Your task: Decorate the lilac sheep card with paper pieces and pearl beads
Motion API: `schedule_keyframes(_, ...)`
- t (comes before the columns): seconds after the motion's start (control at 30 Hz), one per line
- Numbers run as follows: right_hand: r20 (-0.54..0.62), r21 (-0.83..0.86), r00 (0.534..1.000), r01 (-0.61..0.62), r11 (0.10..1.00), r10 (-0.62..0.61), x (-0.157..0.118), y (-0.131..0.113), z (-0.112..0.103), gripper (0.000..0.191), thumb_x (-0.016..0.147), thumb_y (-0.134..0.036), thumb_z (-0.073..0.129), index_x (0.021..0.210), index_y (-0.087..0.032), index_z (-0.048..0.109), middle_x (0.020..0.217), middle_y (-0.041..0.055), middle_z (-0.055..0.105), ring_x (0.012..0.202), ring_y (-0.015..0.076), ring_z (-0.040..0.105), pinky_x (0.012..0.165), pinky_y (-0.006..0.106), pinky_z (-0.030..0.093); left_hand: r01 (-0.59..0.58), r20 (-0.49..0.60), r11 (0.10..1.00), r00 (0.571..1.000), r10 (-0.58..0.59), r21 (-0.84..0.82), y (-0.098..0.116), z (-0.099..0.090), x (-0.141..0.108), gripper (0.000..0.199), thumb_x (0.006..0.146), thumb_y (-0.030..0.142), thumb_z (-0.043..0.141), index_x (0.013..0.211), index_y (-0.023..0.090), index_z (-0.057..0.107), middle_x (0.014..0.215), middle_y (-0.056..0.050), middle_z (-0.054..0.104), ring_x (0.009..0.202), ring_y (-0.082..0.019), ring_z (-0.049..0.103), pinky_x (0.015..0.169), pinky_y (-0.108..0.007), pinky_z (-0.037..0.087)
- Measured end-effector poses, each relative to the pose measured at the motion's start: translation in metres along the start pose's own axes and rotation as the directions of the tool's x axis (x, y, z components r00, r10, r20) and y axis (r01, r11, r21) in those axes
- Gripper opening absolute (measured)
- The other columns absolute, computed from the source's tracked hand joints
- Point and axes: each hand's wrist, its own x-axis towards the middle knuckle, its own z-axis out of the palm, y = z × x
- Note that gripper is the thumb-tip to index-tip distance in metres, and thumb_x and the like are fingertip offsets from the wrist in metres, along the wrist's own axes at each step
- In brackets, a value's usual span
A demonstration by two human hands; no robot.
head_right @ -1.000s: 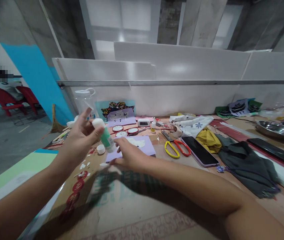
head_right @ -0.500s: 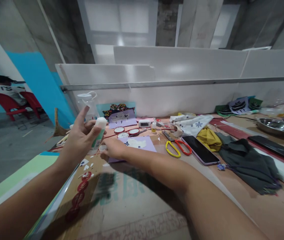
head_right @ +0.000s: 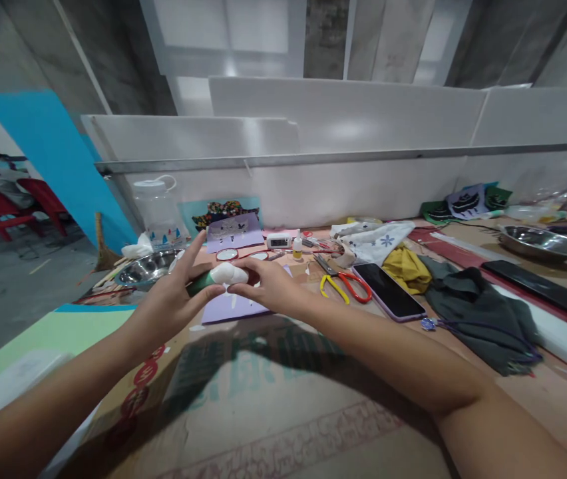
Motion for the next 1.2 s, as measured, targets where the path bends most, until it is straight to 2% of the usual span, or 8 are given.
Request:
schedule_keyframes(0.23, -0.007, 0.318, 0.995, -0.09, 0.944, 0.097, -0.002, 0.009, 0.006, 0.042, 0.078, -0.033, 0.077, 0.113, -0.015, 0.063, 0.082, 0.0017, 0.068, 0.07, 0.0143, 0.065, 0.069, 0.03, 0.055, -0.019, 0.06, 0.992, 0.998, 0.011, 0.128, 0.005, -0.001, 0.001, 0.093, 0.093, 0.042, 0.059, 0.162, 0.02, 0.0, 0.127, -0.015, 0.071, 0.116, -0.032, 0.067, 0.092, -0.042, 0.051)
schedule_keyframes(0.57, -0.012, -0.207, 0.993, 0.11, 0.972, -0.115, -0.011, 0.0, -0.003, 0.043, 0.087, -0.037, 0.073, 0.125, -0.019, 0.067, 0.079, 0.0016, 0.066, 0.072, 0.0164, 0.056, 0.073, 0.03, 0.048, -0.01, 0.074, 0.991, 0.997, 0.0, 0.135, 0.003, 0.008, -0.002, 0.087, 0.089, 0.034, 0.065, 0.161, 0.027, 0.016, 0.132, -0.01, 0.069, 0.131, -0.033, 0.057, 0.098, -0.044, 0.05)
schedule_keyframes(0.7, 0.068, 0.044, 0.998, 0.014, 0.999, -0.017, -0.013, -0.005, -0.002, 0.058, 0.096, -0.054, 0.056, 0.146, -0.025, 0.051, 0.085, 0.0018, 0.066, 0.081, 0.0189, 0.061, 0.083, 0.035, 0.05, -0.079, 0.011, 0.996, 0.997, 0.079, 0.033, 0.006, 0.009, -0.003, 0.086, 0.089, 0.034, 0.066, 0.16, 0.028, 0.018, 0.13, -0.011, 0.07, 0.123, -0.032, 0.062, 0.098, -0.045, 0.05)
schedule_keyframes(0.77, 0.152, 0.394, 0.987, -0.105, 0.913, 0.048, -0.013, -0.005, 0.002, 0.071, 0.09, -0.066, 0.057, 0.149, -0.028, 0.045, 0.1, 0.0033, 0.066, 0.089, 0.019, 0.064, 0.089, 0.038, 0.052, -0.146, -0.046, 0.988, 0.989, 0.144, -0.042, 0.009, 0.009, -0.005, 0.086, 0.09, 0.03, 0.065, 0.161, 0.027, 0.016, 0.127, -0.012, 0.07, 0.116, -0.029, 0.065, 0.1, -0.045, 0.049)
schedule_keyframes(0.83, 0.301, 0.669, 0.951, -0.263, 0.695, 0.069, -0.014, -0.005, 0.007, 0.078, 0.08, -0.07, 0.068, 0.144, -0.029, 0.048, 0.107, 0.0032, 0.064, 0.093, 0.0187, 0.064, 0.094, 0.039, 0.052, -0.22, -0.08, 0.967, 0.974, 0.211, -0.129, 0.012, 0.011, -0.009, 0.086, 0.091, 0.025, 0.063, 0.161, 0.028, 0.012, 0.123, -0.011, 0.071, 0.112, -0.027, 0.066, 0.102, -0.044, 0.048)
schedule_keyframes(0.97, 0.556, 0.783, 0.83, -0.541, 0.306, 0.045, -0.025, -0.012, 0.019, 0.053, 0.088, -0.071, 0.054, 0.107, -0.023, 0.066, 0.087, 0.0006, 0.061, 0.094, 0.018, 0.065, 0.1, 0.037, 0.048, -0.162, -0.089, 0.931, 0.986, 0.14, -0.326, 0.013, 0.021, -0.021, 0.088, 0.089, 0.022, 0.065, 0.161, 0.032, 0.015, 0.124, -0.01, 0.07, 0.106, -0.025, 0.066, 0.093, -0.04, 0.054)
schedule_keyframes(1.1, 0.547, 0.805, 0.827, -0.562, 0.19, 0.13, -0.03, -0.021, 0.026, 0.066, 0.098, -0.071, 0.022, 0.107, -0.023, 0.066, 0.077, 0.0009, 0.058, 0.088, 0.0165, 0.063, 0.097, 0.033, 0.048, -0.093, -0.103, 0.891, 0.993, 0.052, -0.444, 0.01, 0.029, -0.028, 0.094, 0.087, 0.023, 0.069, 0.161, 0.035, 0.012, 0.123, -0.007, 0.07, 0.1, -0.023, 0.067, 0.085, -0.036, 0.056)
schedule_keyframes(1.2, 0.456, 0.856, 0.882, -0.471, 0.214, 0.116, -0.028, -0.022, 0.029, 0.058, 0.098, -0.07, 0.034, 0.108, -0.022, 0.066, 0.08, 0.0006, 0.059, 0.07, 0.0132, 0.053, 0.087, 0.03, 0.052, -0.108, -0.074, 0.898, 0.994, 0.084, -0.428, 0.011, 0.03, -0.027, 0.094, 0.089, 0.024, 0.066, 0.161, 0.034, 0.007, 0.122, -0.008, 0.07, 0.103, -0.023, 0.067, 0.08, -0.033, 0.056)
